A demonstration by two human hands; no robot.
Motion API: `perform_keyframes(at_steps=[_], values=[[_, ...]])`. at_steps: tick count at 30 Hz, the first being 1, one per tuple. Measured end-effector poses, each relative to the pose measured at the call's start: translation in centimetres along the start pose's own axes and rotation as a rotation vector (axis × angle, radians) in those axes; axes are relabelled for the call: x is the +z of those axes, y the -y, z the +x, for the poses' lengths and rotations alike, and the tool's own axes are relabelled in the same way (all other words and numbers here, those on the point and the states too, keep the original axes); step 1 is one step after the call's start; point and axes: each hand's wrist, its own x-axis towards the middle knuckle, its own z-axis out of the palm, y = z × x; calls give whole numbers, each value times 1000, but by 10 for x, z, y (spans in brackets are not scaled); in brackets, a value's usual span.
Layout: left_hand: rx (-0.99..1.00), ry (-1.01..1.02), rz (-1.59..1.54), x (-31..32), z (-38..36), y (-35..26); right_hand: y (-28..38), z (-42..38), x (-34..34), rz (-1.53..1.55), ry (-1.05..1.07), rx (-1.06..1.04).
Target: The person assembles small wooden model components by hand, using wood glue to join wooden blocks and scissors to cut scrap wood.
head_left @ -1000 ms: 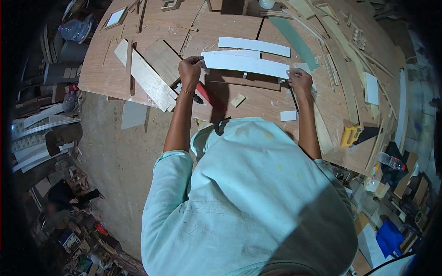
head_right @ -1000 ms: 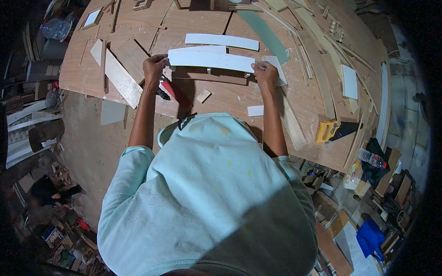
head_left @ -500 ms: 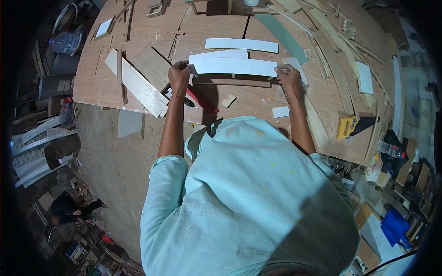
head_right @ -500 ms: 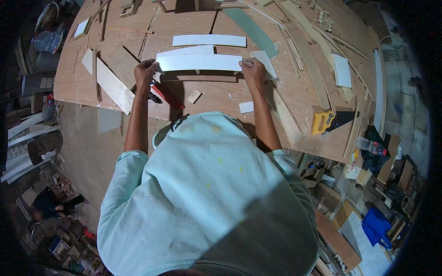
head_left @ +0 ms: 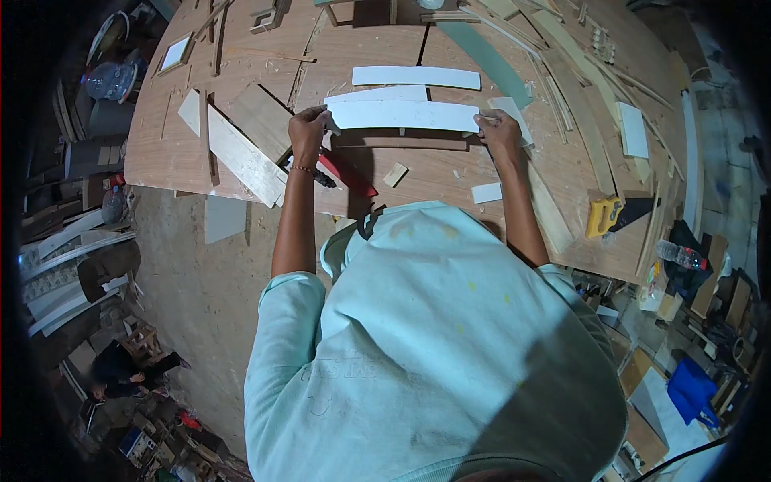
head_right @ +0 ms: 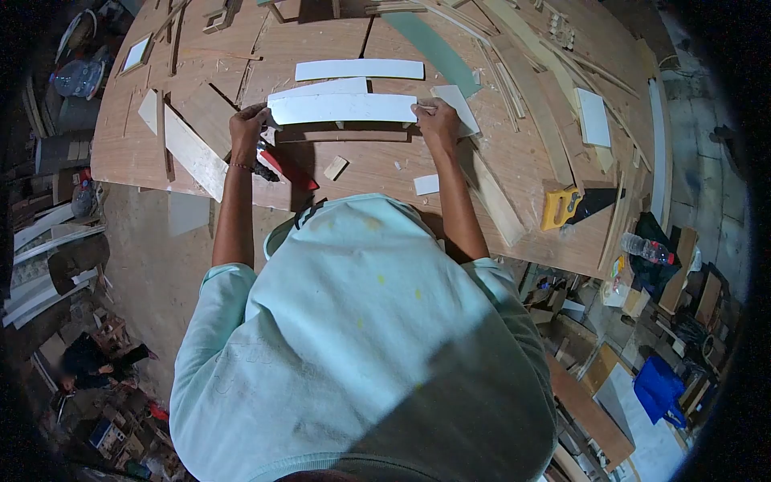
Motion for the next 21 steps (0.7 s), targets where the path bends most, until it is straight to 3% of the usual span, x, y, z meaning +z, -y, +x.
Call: perform_keyframes(at_steps=[15,21], values=[[17,100,9,-5,7,4,3,-2,0,55,14,-29],[20,87,54,-4,7,0,4,-1,-2,15,41,62]])
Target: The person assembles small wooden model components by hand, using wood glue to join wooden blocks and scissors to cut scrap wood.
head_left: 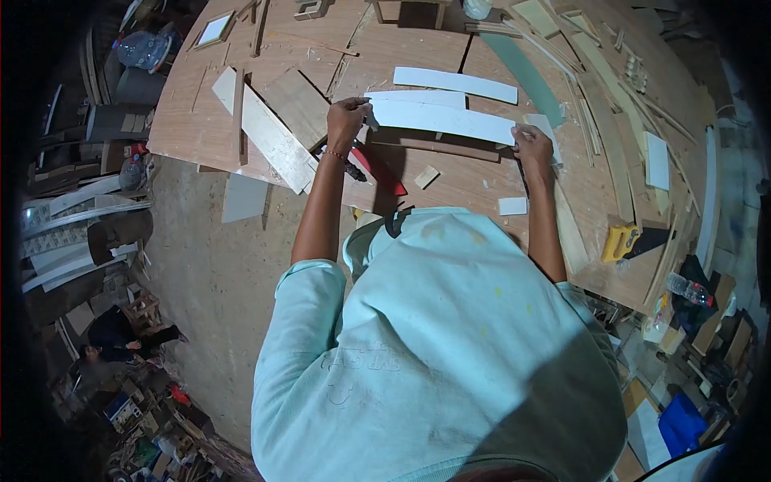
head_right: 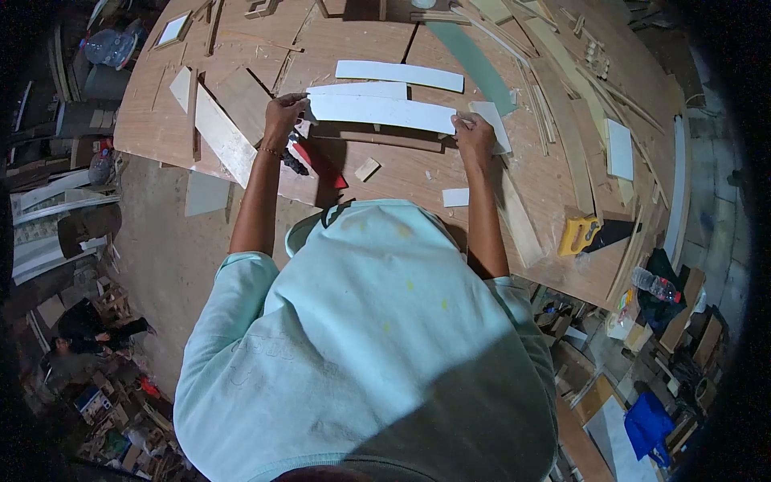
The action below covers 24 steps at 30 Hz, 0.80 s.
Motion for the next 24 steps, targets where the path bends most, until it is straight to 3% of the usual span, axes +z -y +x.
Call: perform_keyframes(at_steps=[24], values=[[-75,80,93,-2,8,-7,-12,8,4,-36,-31,-117]])
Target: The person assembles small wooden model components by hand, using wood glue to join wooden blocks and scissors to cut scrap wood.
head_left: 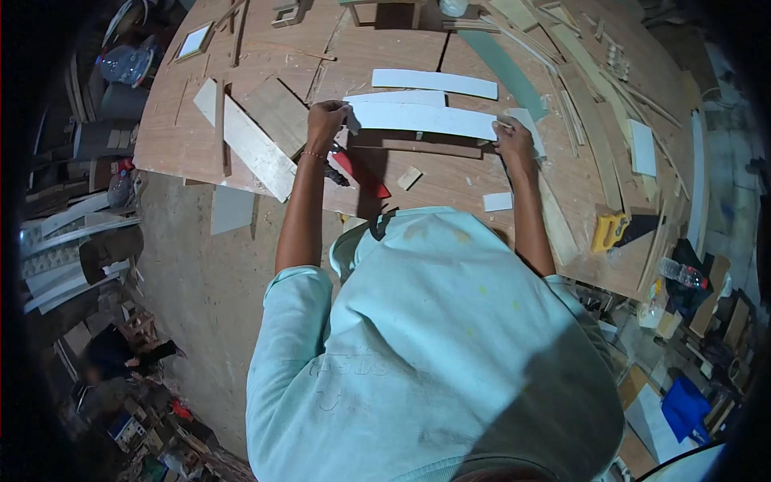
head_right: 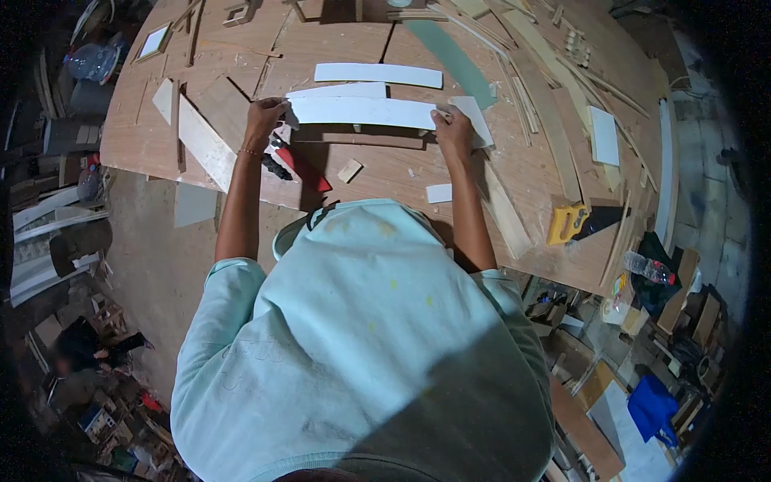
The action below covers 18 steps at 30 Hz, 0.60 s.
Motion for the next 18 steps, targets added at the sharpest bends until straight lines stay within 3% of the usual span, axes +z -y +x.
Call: perform_keyframes(at_steps=[18], values=[[-20,-27,-81,1,2,2,11,-7,-5,7,-20,68]])
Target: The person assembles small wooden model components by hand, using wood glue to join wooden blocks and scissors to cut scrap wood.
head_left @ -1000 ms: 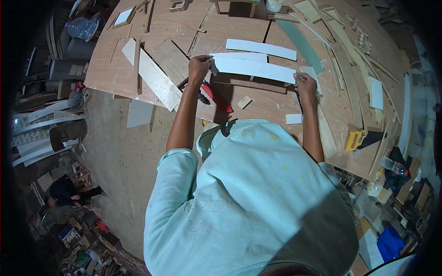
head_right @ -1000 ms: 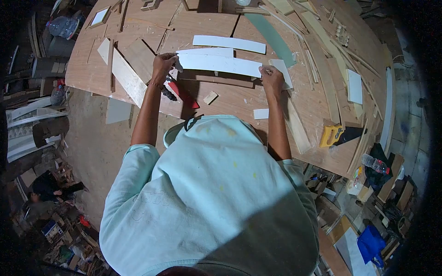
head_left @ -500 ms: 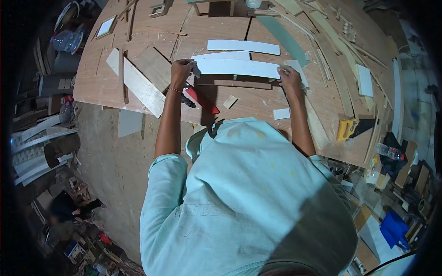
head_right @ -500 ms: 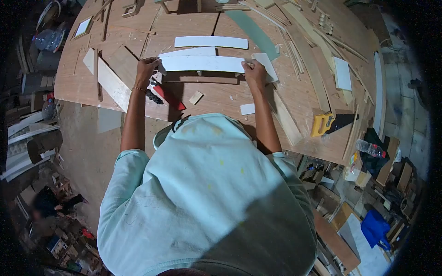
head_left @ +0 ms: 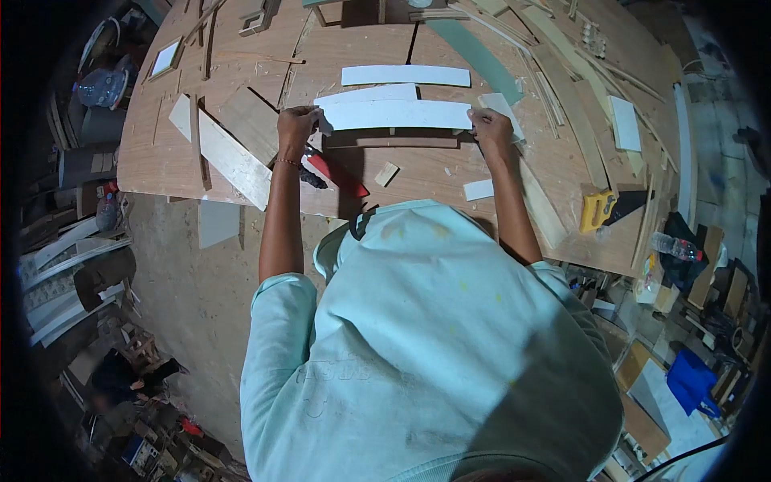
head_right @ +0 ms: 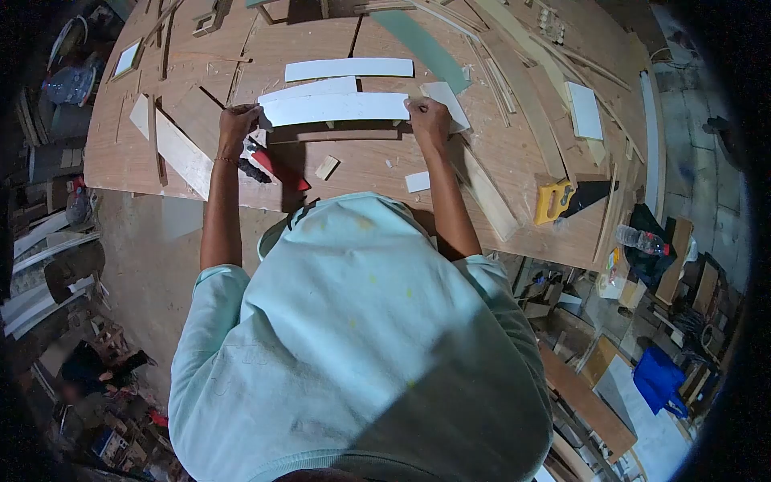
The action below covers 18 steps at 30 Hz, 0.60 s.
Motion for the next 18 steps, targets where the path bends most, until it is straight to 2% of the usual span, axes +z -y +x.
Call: perform_keyframes(at_steps=[9,12,18], values=[[30,40,-51,-2,7,6,-9,6,2,-39,-23,-52],[10,13,2,-2,7,3,-4,3,0,34,-3,-6],[-7,51,-90,-3,7,3,-7,7,0,18,15,-4]])
